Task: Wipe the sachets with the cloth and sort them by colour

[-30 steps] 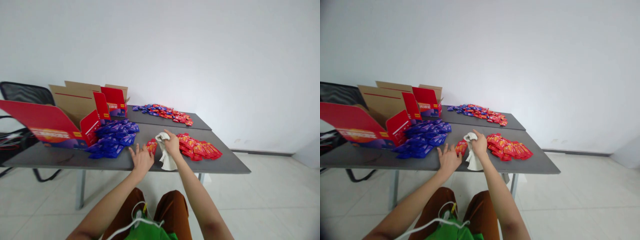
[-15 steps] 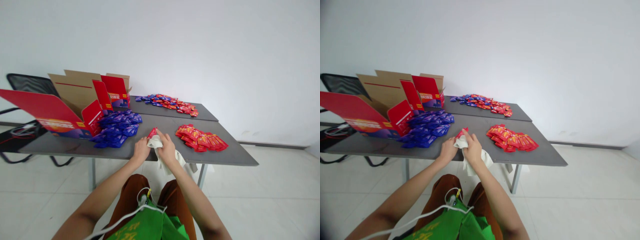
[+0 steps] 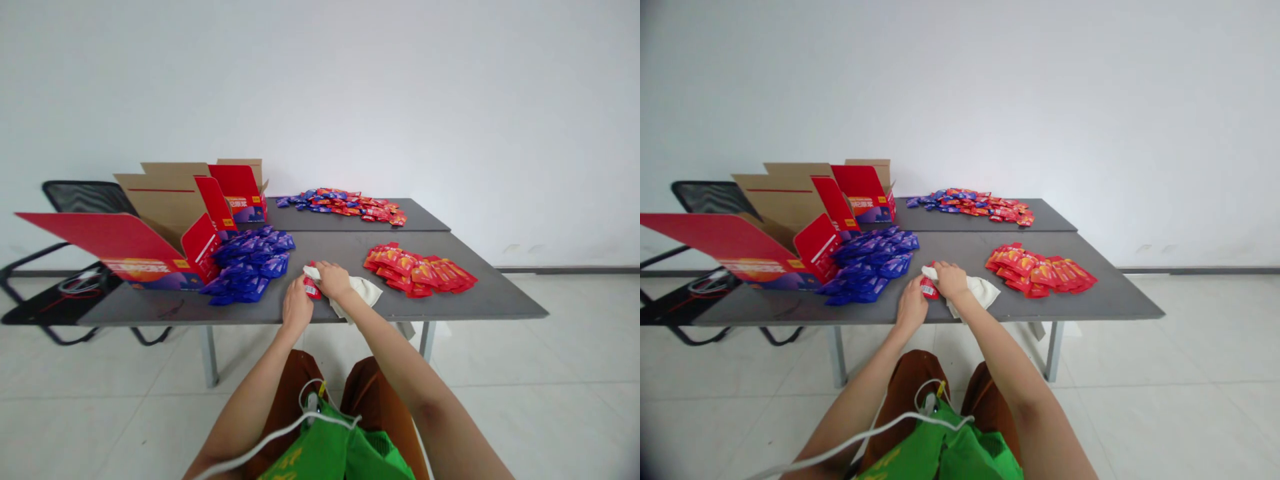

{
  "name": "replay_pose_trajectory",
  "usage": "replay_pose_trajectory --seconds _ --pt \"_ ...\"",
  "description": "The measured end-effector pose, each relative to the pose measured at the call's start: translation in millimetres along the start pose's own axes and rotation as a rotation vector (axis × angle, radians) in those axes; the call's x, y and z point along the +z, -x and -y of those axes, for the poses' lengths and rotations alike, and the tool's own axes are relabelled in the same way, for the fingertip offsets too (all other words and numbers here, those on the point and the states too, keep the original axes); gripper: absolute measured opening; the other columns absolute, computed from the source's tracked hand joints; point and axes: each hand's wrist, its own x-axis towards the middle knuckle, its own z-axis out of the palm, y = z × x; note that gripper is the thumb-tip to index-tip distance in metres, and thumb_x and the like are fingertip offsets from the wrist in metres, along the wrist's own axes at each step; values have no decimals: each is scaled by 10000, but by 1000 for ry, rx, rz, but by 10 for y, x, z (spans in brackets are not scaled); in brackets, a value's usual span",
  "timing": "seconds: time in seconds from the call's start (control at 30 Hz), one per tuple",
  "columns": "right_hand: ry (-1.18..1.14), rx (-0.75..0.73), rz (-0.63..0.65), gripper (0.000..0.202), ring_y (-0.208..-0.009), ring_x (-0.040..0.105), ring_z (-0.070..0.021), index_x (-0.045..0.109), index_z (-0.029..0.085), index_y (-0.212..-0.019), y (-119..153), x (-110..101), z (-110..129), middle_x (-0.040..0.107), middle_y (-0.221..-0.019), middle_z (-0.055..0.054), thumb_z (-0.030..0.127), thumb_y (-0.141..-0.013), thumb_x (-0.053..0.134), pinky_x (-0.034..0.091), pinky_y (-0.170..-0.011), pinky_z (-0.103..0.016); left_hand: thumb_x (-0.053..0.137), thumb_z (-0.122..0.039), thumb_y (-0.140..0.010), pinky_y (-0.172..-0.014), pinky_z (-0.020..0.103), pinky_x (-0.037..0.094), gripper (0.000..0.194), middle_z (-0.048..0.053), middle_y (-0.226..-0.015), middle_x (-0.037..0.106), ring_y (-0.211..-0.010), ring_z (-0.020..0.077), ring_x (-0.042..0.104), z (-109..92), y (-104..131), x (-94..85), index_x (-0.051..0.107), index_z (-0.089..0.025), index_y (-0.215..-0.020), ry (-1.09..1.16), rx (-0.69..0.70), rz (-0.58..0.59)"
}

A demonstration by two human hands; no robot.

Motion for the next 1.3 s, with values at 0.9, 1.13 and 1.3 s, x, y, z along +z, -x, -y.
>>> replay_pose_trajectory --seconds 0.9,1.13,1.3 --pt "-33 -316 61 351 -1101 567 -159 629 324 -1147 154 0 -190 644 -1168 18 189 -845 513 424 -848 -229 522 -169 -706 -876 319 476 563 70 -887 723 -906 210 650 212 -774 -205 506 -63 -1258 174 72 566" --pt "63 -47 6 240 -968 599 -197 661 226 -1063 -212 28 -46 641 -1073 -78 278 -931 468 455 -795 -266 535 -217 -608 -676 275 486 147 10 -660 650 -677 170 600 250 -612 -359 592 -143 -721 543 -39 664" --pt "73 42 -62 279 -994 561 -195 623 207 -1098 -77 80 33 611 -1094 -93 202 -972 375 460 -788 -282 519 -338 -712 -558 253 423 328 30 -654 667 -636 194 614 350 -369 -751 631 -119 -929 344 -126 226"
